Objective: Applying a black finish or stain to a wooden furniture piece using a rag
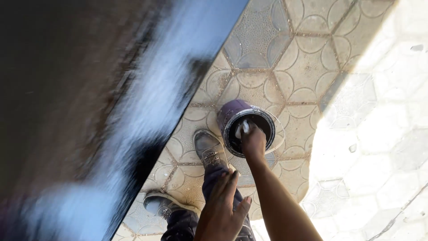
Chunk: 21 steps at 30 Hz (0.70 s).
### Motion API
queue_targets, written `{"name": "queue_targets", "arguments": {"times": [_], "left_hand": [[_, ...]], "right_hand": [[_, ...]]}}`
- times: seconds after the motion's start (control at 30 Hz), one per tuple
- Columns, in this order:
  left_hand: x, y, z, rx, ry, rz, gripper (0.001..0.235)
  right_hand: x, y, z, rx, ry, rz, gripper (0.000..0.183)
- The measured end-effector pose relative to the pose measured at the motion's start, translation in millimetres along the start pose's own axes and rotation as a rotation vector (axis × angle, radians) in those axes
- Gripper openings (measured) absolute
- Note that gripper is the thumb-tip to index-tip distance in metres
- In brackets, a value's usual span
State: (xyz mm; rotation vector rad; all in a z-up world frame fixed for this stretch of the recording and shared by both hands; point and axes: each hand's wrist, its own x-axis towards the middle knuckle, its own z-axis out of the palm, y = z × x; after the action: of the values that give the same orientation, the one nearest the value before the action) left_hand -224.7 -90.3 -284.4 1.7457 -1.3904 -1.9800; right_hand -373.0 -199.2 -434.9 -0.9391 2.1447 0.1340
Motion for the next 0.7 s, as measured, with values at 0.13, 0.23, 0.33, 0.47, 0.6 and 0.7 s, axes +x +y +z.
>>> {"name": "queue_targets", "arguments": {"times": [0.13,0.23,0.33,0.47,0.6,0.7], "left_hand": [[42.2,6.5,-10.0,0.023,-0.011,-0.054,0.071],[52.7,2.7,-9.5,0.007,0.012,-0.119,0.069],[48.0,-7.4,-1.4,0.005,0.031,-0.138,0.069],[39.6,-16.7,9.8,0.024,-0.035,-0.234,0.069],[33.7,-18.2,16.8,0.021,-0.037,-0.255,0.07],[30.2,-11.4,13.3,-0.006,-0.009,-0.179,0.067]], "right_hand": [[31.5,9.4,18.2,-0.027,-0.046,0.018,0.033],[55.6,26.3,35.1,-0.031,-0.038,-0.013,0.034],[64.0,33.6,40.4,-0.055,-0.082,0.033,0.033],[65.8,30.4,36.1,-0.087,-0.142,0.084,0.041],[49.0,8.3,11.0,0.032,-0.138,0.079,0.033],[41.8,7.8,-4.2,0.435,-0.151,0.379,0.02]]}}
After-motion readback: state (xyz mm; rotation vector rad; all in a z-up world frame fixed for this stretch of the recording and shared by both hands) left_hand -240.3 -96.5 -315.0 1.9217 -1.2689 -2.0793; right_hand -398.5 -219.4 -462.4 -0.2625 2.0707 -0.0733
